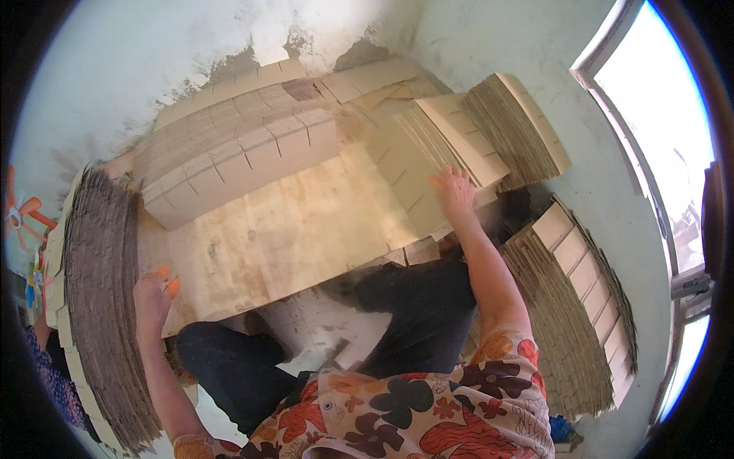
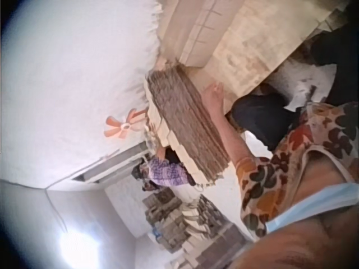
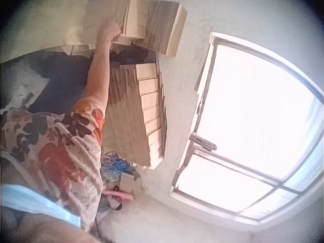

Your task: The person inserts flat cardboard sheets into a pre-scored grid-like cardboard frame to form internal compartments. They repeatedly pick up sheets from a stack, align them with the frame, and press them into place, building up the divider structure.

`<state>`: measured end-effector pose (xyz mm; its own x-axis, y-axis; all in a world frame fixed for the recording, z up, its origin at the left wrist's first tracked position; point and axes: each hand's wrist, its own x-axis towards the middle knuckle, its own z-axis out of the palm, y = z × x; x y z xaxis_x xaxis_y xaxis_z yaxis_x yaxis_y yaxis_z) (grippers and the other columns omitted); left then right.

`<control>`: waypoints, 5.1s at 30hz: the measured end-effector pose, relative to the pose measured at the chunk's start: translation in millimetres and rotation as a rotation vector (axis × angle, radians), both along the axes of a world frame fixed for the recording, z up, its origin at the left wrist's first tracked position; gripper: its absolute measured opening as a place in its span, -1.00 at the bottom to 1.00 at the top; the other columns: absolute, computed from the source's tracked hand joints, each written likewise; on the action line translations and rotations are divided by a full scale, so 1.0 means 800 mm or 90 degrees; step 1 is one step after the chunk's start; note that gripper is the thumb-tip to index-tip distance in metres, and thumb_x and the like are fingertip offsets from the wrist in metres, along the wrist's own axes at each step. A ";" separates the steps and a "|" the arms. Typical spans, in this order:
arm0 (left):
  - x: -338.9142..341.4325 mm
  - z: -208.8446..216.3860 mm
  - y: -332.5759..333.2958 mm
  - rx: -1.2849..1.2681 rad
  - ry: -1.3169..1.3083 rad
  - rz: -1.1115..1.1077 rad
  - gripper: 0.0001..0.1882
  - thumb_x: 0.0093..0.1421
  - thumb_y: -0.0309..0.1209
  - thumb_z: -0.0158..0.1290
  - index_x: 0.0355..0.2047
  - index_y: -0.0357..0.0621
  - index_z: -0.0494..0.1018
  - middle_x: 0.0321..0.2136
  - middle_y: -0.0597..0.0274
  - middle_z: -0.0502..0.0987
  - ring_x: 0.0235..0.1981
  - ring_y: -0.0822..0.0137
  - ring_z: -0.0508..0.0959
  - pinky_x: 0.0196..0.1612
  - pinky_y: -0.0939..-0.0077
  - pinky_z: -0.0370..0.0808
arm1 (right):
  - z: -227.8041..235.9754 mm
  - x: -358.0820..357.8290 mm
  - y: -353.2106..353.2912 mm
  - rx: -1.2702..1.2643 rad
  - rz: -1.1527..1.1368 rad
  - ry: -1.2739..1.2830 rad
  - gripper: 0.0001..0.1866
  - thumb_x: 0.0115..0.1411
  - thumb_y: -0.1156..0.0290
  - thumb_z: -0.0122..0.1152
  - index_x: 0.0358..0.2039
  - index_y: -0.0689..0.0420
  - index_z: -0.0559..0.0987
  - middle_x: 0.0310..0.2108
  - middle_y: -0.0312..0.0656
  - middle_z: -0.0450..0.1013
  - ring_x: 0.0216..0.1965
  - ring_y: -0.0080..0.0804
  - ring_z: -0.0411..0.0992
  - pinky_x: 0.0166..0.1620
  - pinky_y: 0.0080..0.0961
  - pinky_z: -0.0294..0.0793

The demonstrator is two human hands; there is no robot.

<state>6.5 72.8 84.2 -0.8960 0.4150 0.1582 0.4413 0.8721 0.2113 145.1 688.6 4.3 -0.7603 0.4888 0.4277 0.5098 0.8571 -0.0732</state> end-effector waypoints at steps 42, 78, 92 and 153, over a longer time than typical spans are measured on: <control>-0.262 -0.117 0.415 0.064 0.163 -0.217 -0.77 -0.08 -0.49 0.18 -0.36 -0.18 0.45 -0.39 0.15 0.48 -0.21 0.13 0.44 -0.20 0.30 0.43 | 0.082 -0.135 -0.173 -0.223 0.199 0.315 -0.48 0.08 0.48 0.29 0.09 0.23 0.41 -0.75 -0.11 0.25 -0.75 -0.51 0.16 -0.64 -0.59 0.24; -0.212 -0.116 0.373 0.100 0.176 -0.360 -0.94 -0.02 -0.50 0.05 -0.49 -0.16 0.40 -0.48 0.15 0.46 -0.30 0.16 0.45 -0.25 0.28 0.44 | 0.073 -0.137 -0.182 -0.217 0.220 0.307 -0.46 0.10 0.47 0.28 0.11 0.22 0.39 -0.78 -0.15 0.24 -0.77 -0.54 0.14 -0.65 -0.59 0.27; -0.171 -0.101 0.384 -0.054 0.152 -0.384 -0.97 -0.04 -0.51 0.06 -0.55 -0.18 0.45 -0.51 0.18 0.50 -0.35 0.20 0.49 -0.35 0.30 0.48 | 0.078 -0.135 -0.195 -0.212 0.211 0.222 -0.49 0.11 0.48 0.23 0.11 0.14 0.38 -0.70 -0.04 0.39 -0.74 -0.26 0.35 -0.63 -0.41 0.35; -0.136 -0.032 0.377 0.364 -0.132 -0.371 -0.74 -0.03 -0.35 0.22 -0.43 -0.28 0.45 -0.51 0.12 0.48 -0.41 0.15 0.49 -0.38 0.33 0.46 | 0.019 -0.113 -0.196 -0.299 0.325 -0.012 -0.04 -0.04 0.75 -0.02 0.34 0.07 -0.20 -0.18 0.25 0.36 -0.37 0.17 0.44 -0.36 -0.17 0.47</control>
<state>-102.4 374.6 58.4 -0.5968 0.7263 0.3410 0.6914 0.2499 0.6779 54.8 531.7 19.5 -0.9498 0.1978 0.2425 0.0561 0.8700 -0.4899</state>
